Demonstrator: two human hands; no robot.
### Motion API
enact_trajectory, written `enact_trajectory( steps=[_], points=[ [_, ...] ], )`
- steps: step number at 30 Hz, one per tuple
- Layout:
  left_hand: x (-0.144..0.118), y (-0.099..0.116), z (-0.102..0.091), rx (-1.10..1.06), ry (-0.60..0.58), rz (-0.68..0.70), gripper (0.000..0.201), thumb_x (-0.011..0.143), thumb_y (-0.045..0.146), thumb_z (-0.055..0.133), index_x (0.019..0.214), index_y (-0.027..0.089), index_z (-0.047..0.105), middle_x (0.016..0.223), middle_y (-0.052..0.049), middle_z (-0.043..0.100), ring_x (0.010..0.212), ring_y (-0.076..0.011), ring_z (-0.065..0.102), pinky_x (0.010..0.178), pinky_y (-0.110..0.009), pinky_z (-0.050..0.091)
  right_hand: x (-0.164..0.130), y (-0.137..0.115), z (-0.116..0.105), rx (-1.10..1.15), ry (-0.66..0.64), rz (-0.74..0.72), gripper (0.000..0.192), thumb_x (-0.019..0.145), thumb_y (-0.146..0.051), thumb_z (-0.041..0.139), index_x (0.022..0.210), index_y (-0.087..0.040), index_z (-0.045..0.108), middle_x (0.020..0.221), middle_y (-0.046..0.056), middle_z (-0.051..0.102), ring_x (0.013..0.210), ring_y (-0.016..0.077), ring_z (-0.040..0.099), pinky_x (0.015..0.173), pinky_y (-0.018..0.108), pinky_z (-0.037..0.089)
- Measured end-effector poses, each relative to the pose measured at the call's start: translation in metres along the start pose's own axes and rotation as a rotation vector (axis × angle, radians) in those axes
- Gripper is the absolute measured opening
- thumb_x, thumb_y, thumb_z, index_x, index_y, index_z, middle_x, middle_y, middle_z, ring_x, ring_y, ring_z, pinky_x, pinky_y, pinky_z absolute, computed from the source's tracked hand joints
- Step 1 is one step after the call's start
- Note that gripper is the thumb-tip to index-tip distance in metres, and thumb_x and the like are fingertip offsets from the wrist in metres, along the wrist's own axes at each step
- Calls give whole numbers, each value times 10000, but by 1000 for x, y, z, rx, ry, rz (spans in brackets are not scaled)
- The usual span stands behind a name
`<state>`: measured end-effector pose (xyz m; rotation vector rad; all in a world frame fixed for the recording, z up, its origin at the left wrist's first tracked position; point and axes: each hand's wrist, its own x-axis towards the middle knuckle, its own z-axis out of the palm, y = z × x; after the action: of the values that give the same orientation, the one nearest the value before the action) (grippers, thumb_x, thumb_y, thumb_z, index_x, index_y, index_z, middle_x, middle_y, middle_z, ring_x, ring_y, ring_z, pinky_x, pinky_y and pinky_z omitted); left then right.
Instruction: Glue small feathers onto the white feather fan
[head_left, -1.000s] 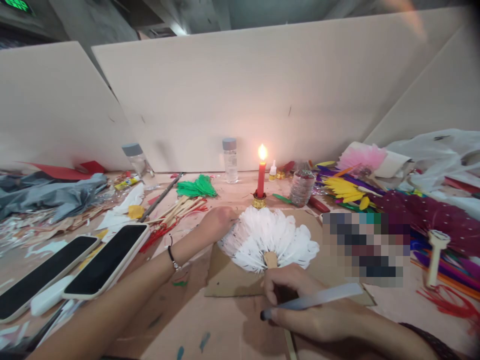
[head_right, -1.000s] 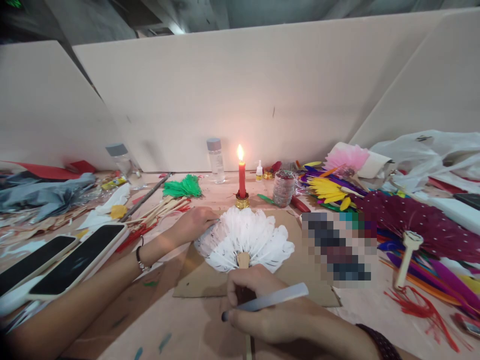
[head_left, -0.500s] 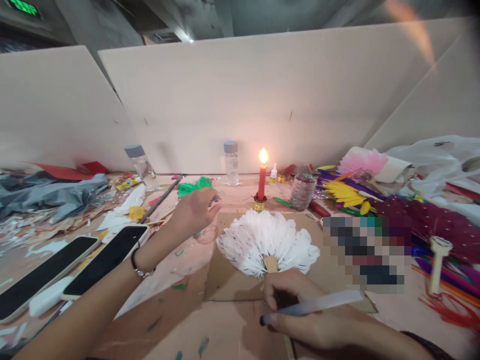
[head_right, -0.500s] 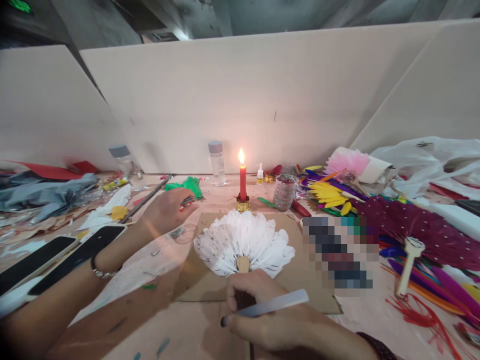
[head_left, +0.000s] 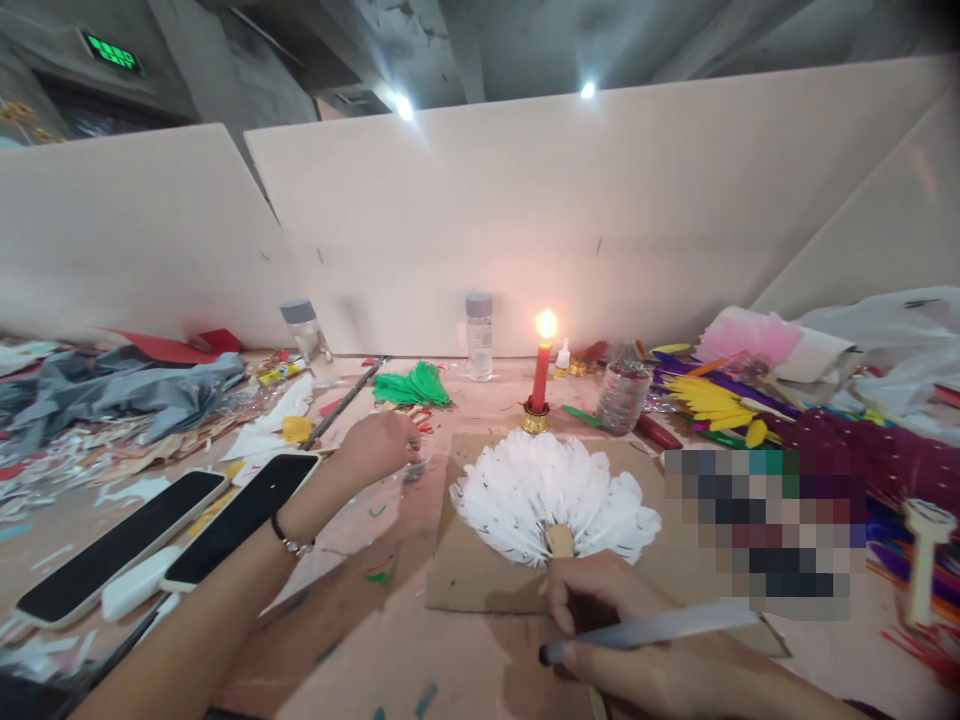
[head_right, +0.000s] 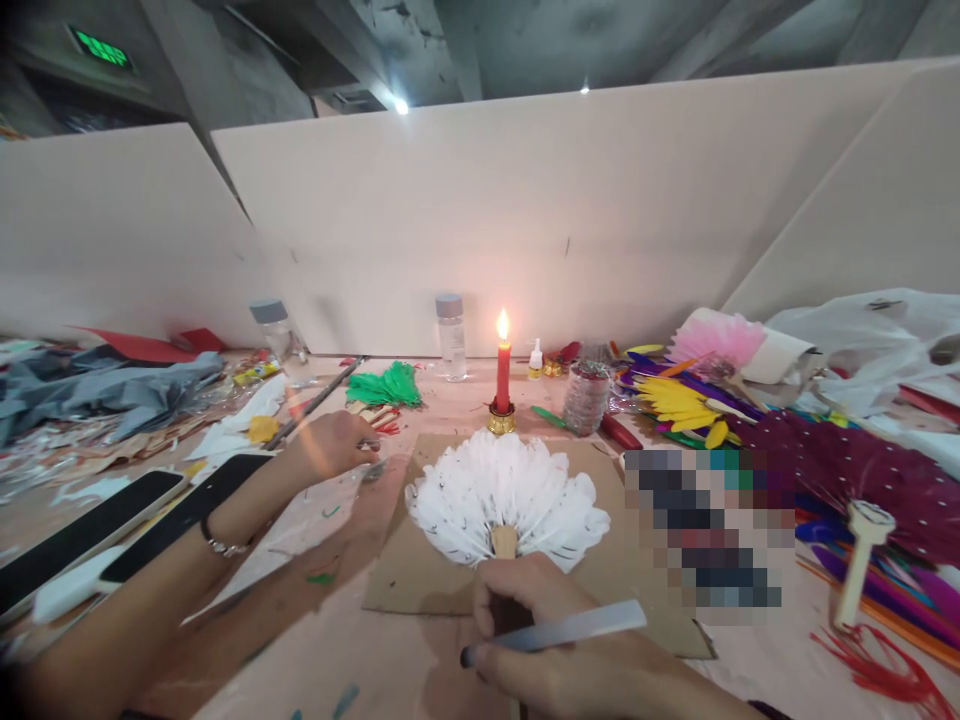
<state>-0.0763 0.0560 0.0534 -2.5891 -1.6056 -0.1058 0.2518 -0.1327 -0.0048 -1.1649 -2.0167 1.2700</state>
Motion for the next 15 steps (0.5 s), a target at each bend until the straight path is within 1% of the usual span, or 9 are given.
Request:
enact_trajectory(
  steps=[4, 8, 12, 15],
  points=[
    [-1, 0, 4, 3, -29, 30, 125, 762, 170, 690, 685, 230, 769, 729, -39, 751, 762, -206, 694, 679, -259, 441, 1, 1, 1, 2, -2, -23, 145, 866, -308, 723, 839, -214, 616, 891, 25, 632, 869, 219, 538, 740, 327, 399],
    [-2, 2, 5, -8, -27, 58, 166, 778, 153, 667, 664, 228, 760, 749, -47, 756, 744, -208, 683, 666, -277, 411, 1, 2, 1, 10, 0, -10, 145, 865, -311, 721, 854, -219, 610, 908, 21, 624, 870, 217, 539, 743, 328, 390],
    [-2, 3, 2, -19, -30, 58, 197, 801, 161, 646, 622, 212, 712, 739, -48, 740, 724, -200, 659, 650, -275, 398, 1, 0, -1, 10, -6, 9, 160, 849, -323, 722, 846, -217, 602, 903, 26, 609, 872, 224, 531, 755, 337, 382],
    [-3, 3, -1, -9, -5, 45, 226, 854, 203, 608, 657, 204, 719, 778, -68, 754, 756, -212, 666, 659, -283, 406, 1, -3, -1, 41, 0, 17, 166, 841, -327, 726, 840, -218, 600, 879, 18, 591, 855, 216, 516, 741, 327, 373]
  ],
)
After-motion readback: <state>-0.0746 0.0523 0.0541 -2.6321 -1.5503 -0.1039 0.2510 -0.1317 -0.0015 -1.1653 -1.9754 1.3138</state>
